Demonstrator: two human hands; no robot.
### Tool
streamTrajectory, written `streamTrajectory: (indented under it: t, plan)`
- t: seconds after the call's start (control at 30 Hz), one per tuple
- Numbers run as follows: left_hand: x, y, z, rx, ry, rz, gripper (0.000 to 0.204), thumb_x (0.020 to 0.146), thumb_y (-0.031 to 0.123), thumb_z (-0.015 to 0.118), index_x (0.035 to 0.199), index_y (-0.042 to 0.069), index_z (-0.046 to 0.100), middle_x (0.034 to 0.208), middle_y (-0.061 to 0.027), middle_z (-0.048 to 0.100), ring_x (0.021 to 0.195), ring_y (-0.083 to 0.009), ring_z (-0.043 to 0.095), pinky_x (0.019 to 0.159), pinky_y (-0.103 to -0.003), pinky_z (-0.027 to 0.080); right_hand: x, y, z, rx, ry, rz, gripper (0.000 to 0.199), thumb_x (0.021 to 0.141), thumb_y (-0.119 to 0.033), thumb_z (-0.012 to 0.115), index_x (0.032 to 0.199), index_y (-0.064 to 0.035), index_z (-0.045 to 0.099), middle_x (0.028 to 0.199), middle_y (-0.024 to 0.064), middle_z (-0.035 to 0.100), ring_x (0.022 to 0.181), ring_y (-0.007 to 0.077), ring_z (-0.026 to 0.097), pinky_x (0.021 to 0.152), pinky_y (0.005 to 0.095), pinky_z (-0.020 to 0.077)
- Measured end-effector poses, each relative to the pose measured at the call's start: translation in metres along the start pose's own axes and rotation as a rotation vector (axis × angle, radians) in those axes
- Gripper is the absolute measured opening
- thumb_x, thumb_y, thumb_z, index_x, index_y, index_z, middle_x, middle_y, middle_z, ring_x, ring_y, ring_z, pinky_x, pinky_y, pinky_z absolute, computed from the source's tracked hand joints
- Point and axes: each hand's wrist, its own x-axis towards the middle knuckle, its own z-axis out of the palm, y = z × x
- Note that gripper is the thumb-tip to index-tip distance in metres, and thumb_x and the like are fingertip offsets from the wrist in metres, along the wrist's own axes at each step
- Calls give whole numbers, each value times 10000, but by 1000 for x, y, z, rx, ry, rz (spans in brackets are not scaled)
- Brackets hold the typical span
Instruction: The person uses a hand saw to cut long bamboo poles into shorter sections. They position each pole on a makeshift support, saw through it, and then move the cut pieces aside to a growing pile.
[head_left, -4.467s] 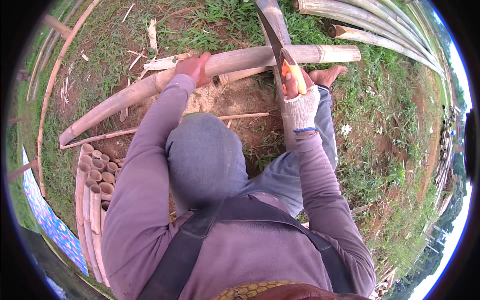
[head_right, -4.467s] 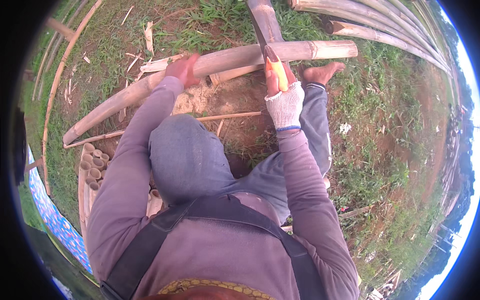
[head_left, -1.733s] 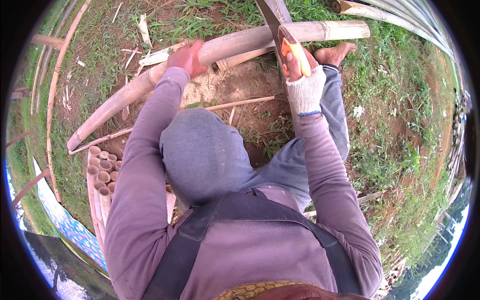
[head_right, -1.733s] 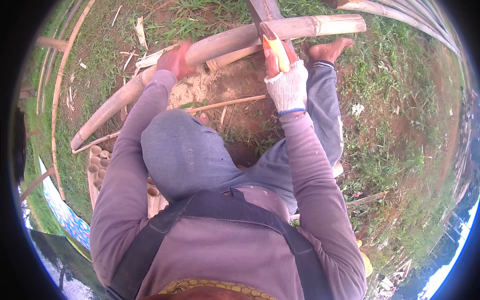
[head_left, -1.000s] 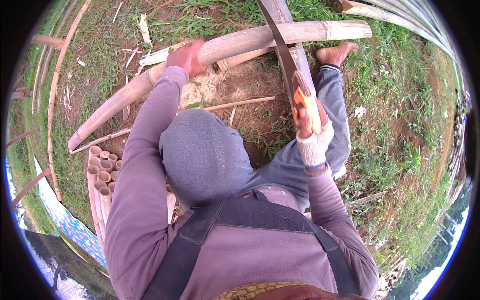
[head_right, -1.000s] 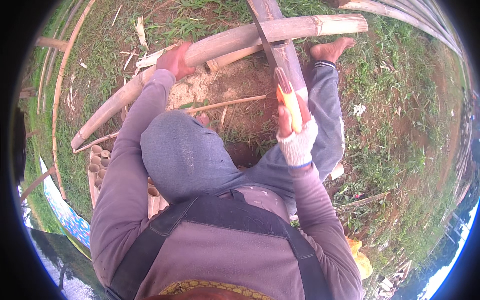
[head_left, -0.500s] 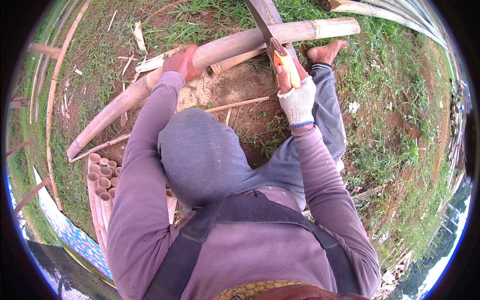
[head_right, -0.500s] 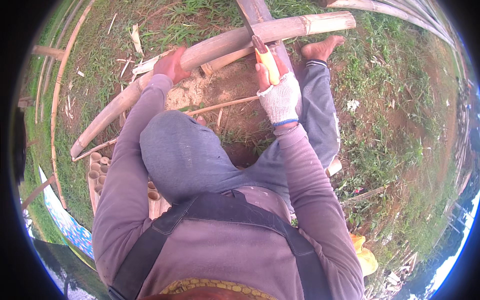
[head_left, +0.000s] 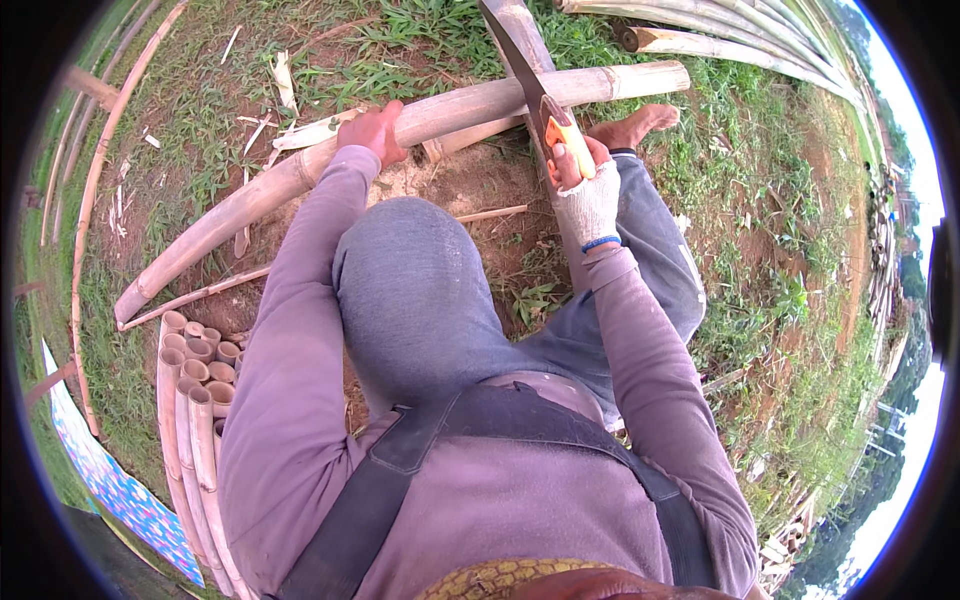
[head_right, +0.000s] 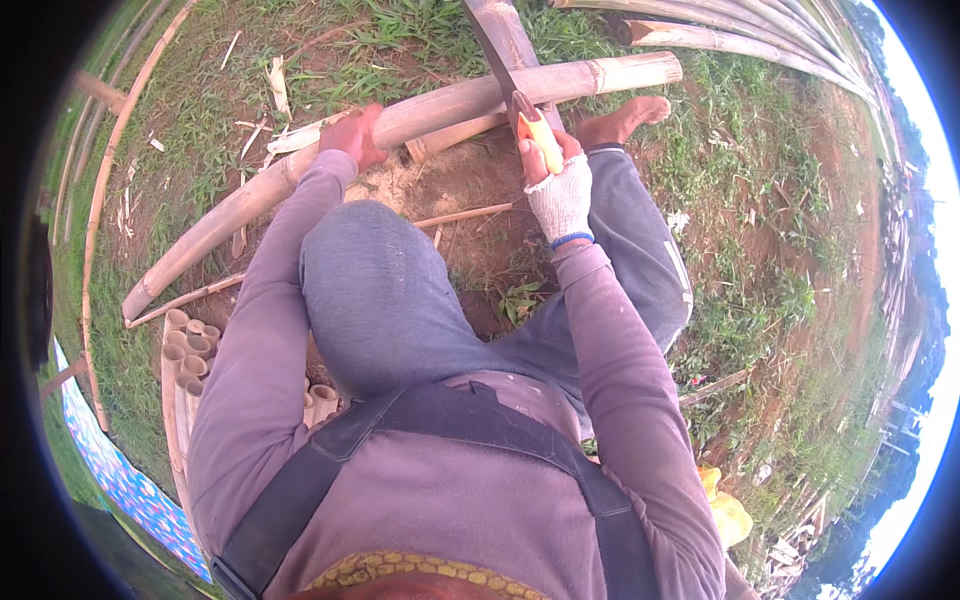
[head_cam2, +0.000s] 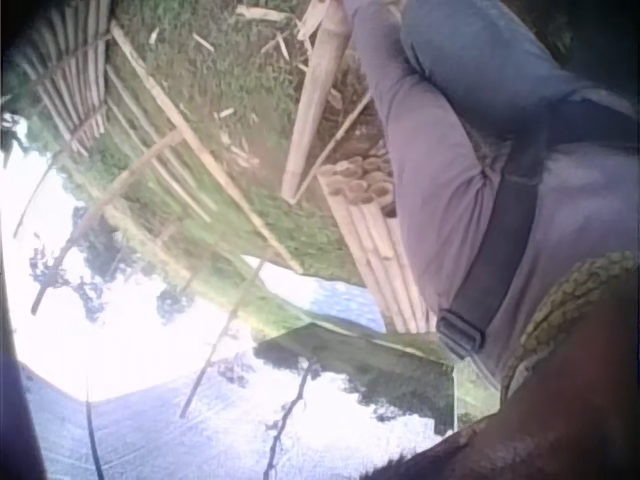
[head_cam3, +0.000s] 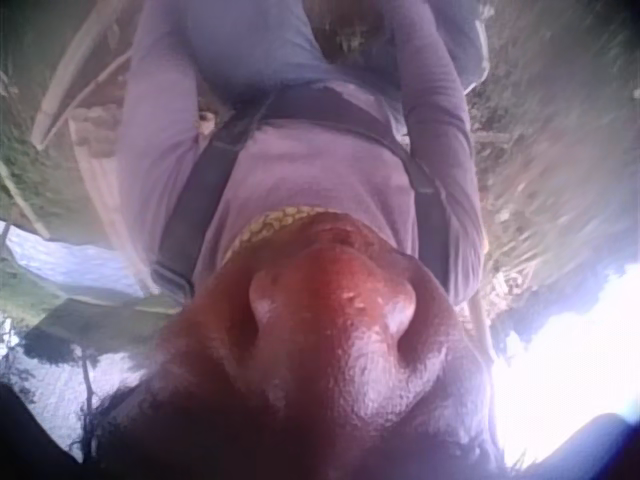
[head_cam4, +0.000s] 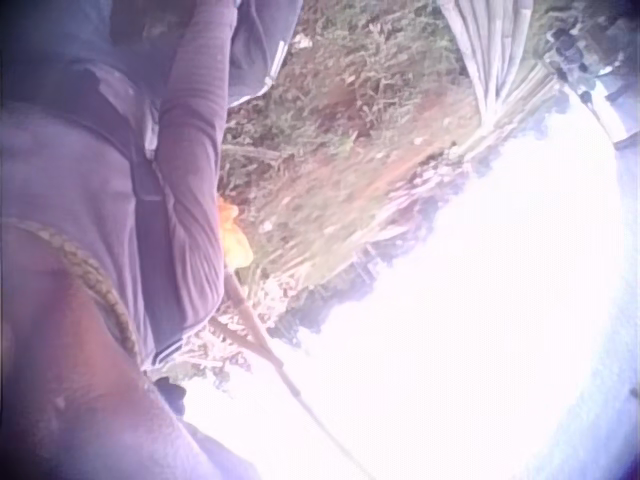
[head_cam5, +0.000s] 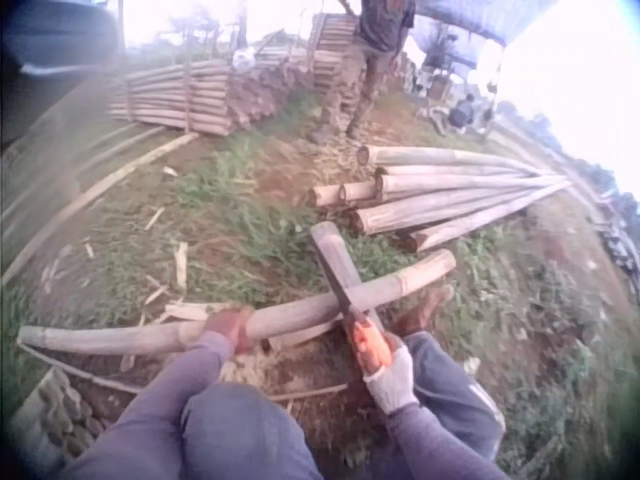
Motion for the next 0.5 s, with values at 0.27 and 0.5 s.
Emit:
streamTrajectory:
  t: [0.27,0.5]
  plan:
    - [2,-1,9,5,45,25,821,733,409,961,1406,222,530,1268,-182,725,1154,-426,744,982,-546,580,-13,21,-10,57,-65,67,437,983,-294,820,1256,16,680,952,75,708,867,163,641,811,346,530]
    - [5,7,-45,-35,83,171,1073,805,614,904,1653,161,430,1480,-237,642,1309,-400,672,1164,-553,494,-31,9,-15,13,-9,-198,506,938,-241,832,1355,-37,631,1054,157,746,929,306,743,850,426,582]
